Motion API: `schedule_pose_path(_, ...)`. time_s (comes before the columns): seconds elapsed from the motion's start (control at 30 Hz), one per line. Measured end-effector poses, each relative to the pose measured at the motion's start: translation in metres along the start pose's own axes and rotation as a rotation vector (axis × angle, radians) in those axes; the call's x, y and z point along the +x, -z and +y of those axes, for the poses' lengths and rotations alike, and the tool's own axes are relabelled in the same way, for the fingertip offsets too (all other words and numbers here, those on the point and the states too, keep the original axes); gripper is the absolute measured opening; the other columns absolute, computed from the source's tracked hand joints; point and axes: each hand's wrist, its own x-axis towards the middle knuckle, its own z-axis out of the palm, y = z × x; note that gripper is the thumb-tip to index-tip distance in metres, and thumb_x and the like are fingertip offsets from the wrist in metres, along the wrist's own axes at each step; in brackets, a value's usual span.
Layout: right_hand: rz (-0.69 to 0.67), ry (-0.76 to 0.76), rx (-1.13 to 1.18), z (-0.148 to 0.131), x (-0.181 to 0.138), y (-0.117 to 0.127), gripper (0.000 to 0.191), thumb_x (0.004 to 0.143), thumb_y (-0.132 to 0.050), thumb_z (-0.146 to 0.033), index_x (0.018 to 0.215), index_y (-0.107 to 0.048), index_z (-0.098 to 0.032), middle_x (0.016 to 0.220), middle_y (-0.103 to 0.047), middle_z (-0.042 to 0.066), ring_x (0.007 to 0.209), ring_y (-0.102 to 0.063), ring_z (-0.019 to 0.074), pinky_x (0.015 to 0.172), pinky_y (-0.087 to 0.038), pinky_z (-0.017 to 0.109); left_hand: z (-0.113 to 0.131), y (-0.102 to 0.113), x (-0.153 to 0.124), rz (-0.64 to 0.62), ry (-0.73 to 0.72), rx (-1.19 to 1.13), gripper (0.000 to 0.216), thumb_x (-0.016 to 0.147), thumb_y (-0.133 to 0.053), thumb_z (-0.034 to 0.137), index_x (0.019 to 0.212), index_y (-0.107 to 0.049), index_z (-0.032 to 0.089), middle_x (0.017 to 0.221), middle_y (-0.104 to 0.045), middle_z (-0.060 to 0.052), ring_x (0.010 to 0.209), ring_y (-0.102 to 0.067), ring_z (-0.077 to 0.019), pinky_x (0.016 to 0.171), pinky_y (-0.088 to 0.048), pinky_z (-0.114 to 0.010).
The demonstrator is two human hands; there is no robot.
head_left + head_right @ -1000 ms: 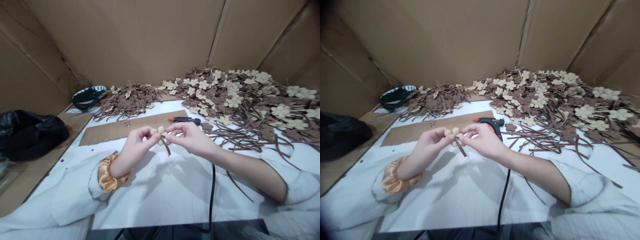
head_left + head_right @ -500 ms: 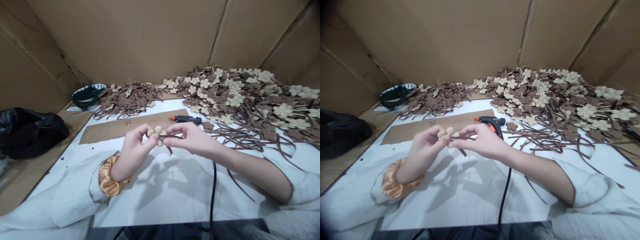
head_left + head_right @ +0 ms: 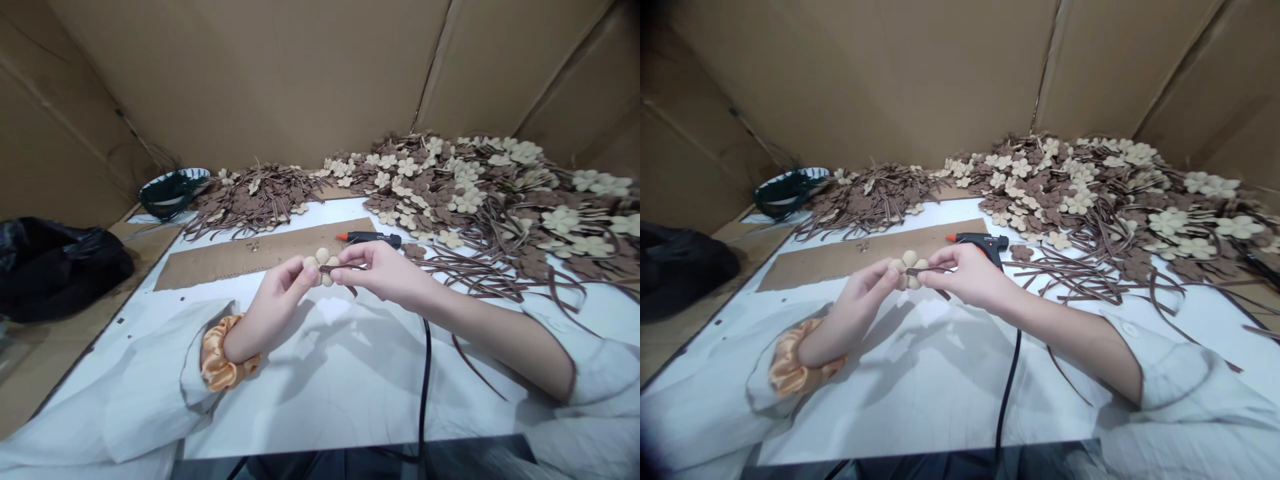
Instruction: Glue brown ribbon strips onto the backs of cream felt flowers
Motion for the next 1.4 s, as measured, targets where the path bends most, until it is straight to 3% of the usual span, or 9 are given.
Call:
schedule_pose_path(0.3, 0.003, -0.040, 0.006, 0.001, 0.001, 0.000, 0.032, 0.067, -0.066, -0.042, 0.081, -0.066, -0.014, 0.069, -0.058, -0.001, 0.046, -0.034, 0.0041, 0.039, -0.020, 0.019, -0.003, 0.004, 0.002, 0.000, 0.079, 0.131, 0.023, 0.078, -0.058, 0.038, 0.069, -0.056, 0.016, 0.069, -0.057, -0.001, 0.068, -0.049, -0.0148, 0.066, -0.037, -0.025)
schedule_pose_path(0.73, 0.132, 0.035, 0.018, 0.002, 0.004, 0.003, 0.035, 0.078, -0.055, -0.047, 0.068, -0.061, -0.014, 0.062, -0.061, 0.000, 0.037, -0.029, 0.0027, 0.035, -0.019, 0.019, -0.015, -0.006, -0.003, 0.142, 0.141, -0.077, 0.024, 0.078, -0.056, 0.035, 0.063, -0.051, 0.016, 0.066, -0.052, 0.001, 0.061, -0.046, -0.0120, 0.058, -0.036, -0.023)
schedule_pose_path(0.93, -0.019, -0.014, -0.042, 0.004, 0.008, 0.005, 0.032, 0.064, -0.072, -0.032, 0.089, -0.065, -0.013, 0.071, -0.064, 0.002, 0.055, -0.050, 0.0079, 0.043, -0.030, 0.017, -0.015, -0.006, -0.004, 0.197, 0.132, -0.022, 0.025, 0.079, -0.052, 0.035, 0.062, -0.048, 0.017, 0.062, -0.049, 0.002, 0.059, -0.043, -0.0118, 0.057, -0.035, -0.023)
schedule_pose_path(1.07, -0.018, -0.025, -0.111, 0.007, 0.012, 0.009, 0.028, 0.067, -0.069, -0.031, 0.088, -0.067, -0.012, 0.072, -0.063, 0.003, 0.061, -0.054, 0.0099, 0.047, -0.035, 0.018, -0.014, -0.006, -0.003, 0.215, 0.124, 0.036, 0.025, 0.078, -0.051, 0.035, 0.060, -0.047, 0.018, 0.062, -0.050, 0.001, 0.059, -0.044, -0.0128, 0.058, -0.035, -0.023)
schedule_pose_path(1.4, 0.163, 0.021, 0.000, 0.008, 0.013, 0.011, 0.029, 0.072, -0.063, -0.039, 0.089, -0.067, -0.015, 0.071, -0.066, 0.002, 0.037, -0.030, 0.0023, 0.032, -0.019, 0.018, -0.018, -0.004, -0.001, 0.274, 0.123, 0.093, 0.026, 0.080, -0.050, 0.032, 0.059, -0.048, 0.017, 0.062, -0.053, 0.001, 0.061, -0.046, -0.0132, 0.060, -0.035, -0.024)
